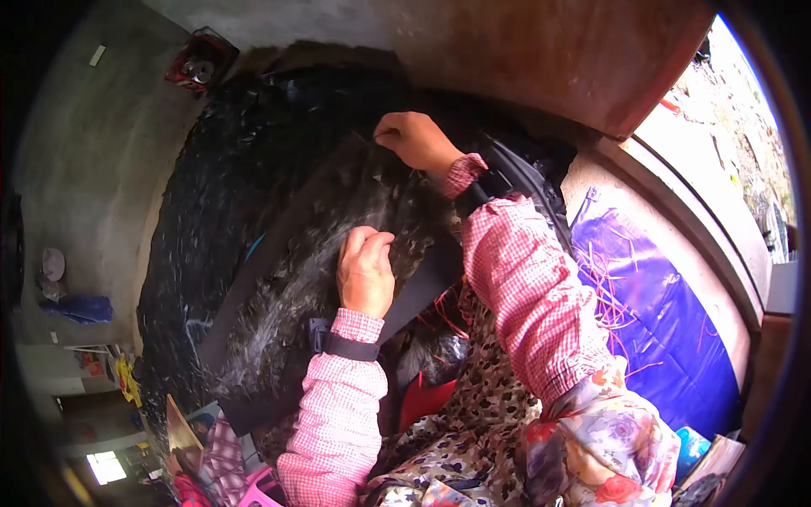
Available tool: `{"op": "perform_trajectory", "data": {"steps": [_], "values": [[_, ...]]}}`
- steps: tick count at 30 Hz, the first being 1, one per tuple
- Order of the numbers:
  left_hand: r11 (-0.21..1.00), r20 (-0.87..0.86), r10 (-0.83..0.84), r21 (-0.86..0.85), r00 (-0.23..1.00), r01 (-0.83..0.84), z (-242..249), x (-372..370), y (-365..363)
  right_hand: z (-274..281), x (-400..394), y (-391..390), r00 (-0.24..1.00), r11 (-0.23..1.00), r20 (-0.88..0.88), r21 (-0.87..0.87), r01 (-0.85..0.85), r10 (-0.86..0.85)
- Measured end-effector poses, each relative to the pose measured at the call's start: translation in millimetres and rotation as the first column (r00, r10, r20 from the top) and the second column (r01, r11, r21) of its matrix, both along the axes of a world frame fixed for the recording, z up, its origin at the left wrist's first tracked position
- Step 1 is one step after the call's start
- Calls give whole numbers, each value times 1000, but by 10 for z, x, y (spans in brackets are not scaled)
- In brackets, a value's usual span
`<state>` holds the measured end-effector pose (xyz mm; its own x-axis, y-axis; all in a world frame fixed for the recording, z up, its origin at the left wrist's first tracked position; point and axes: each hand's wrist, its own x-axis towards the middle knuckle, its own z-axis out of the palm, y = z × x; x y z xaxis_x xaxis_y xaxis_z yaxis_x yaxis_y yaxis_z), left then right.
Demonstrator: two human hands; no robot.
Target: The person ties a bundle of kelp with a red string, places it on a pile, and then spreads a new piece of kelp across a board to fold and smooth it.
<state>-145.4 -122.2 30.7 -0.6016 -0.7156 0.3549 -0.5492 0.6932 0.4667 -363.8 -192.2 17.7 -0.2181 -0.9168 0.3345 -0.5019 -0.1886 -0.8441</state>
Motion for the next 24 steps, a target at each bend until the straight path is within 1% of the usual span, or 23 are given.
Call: {"op": "perform_trajectory", "data": {"steps": [1, 2, 6, 7, 8, 9, 10, 11, 12, 16, 18, 19, 21, 22, 23, 24], "values": [[1000, -21, -14, 12, 1000, 14, 13, 1, -15, 3, 15, -40, 999, 998, -39, -55, -9, 7], [1000, -60, -24, 15, 998, 25, 35, 9, -2, 6, 19, -73, 998, 999, -54, -42, 12, -14], [998, -72, -53, 14, 996, 54, 104, 108, 81, 11, -34, -160, 992, 998, -110, -37, 58, -62], [998, -71, -54, 16, 996, 56, 96, 122, 94, 6, -41, -167, 997, 999, -66, -31, 39, -41], [997, -97, -43, 54, 994, 49, 87, 134, 97, 2, -52, -179, 1000, 999, -21, -27, 20, -21], [995, -123, -31, 93, 992, 43, 78, 146, 97, 36, -74, -176, 1000, 999, -19, -26, 23, -23], [991, -129, -5, 130, 992, 21, 93, 157, 101, 79, -117, -158, 998, 998, 41, 36, 41, -42], [991, -130, -9, 133, 992, 26, 101, 159, 95, 121, -161, -127, 993, 993, 98, 100, 57, -67], [990, -135, 9, 139, 991, 10, 107, 158, 83, 134, -196, -82, 989, 997, 135, 49, 61, -67], [984, -158, 39, 177, 987, -10, 60, 168, 57, 147, -321, 85, 995, 994, 86, 104, 34, -43], [981, -170, 53, 191, 984, -20, 27, 171, 55, 39, -395, 161, 996, 997, -42, 22, 75, -74], [981, -170, 49, 192, 984, -16, 14, 180, 50, -38, -497, 208, 996, 997, -42, 23, 79, -78], [965, -203, 84, 260, 976, -29, 0, 190, 39, -200, -772, 290, 971, 986, -232, 167, -10, 49], [963, -207, 88, 268, 974, -30, 1, 188, 35, -257, -835, 329, 971, 986, -235, 164, -6, 45], [963, -209, 84, 267, 974, -26, 2, 188, 32, -282, -862, 379, 935, 910, -301, 411, -48, 185], [962, -212, 85, 272, 974, -25, 3, 192, 30, -313, -863, 416, 885, 772, -325, 633, -59, 334]]}}
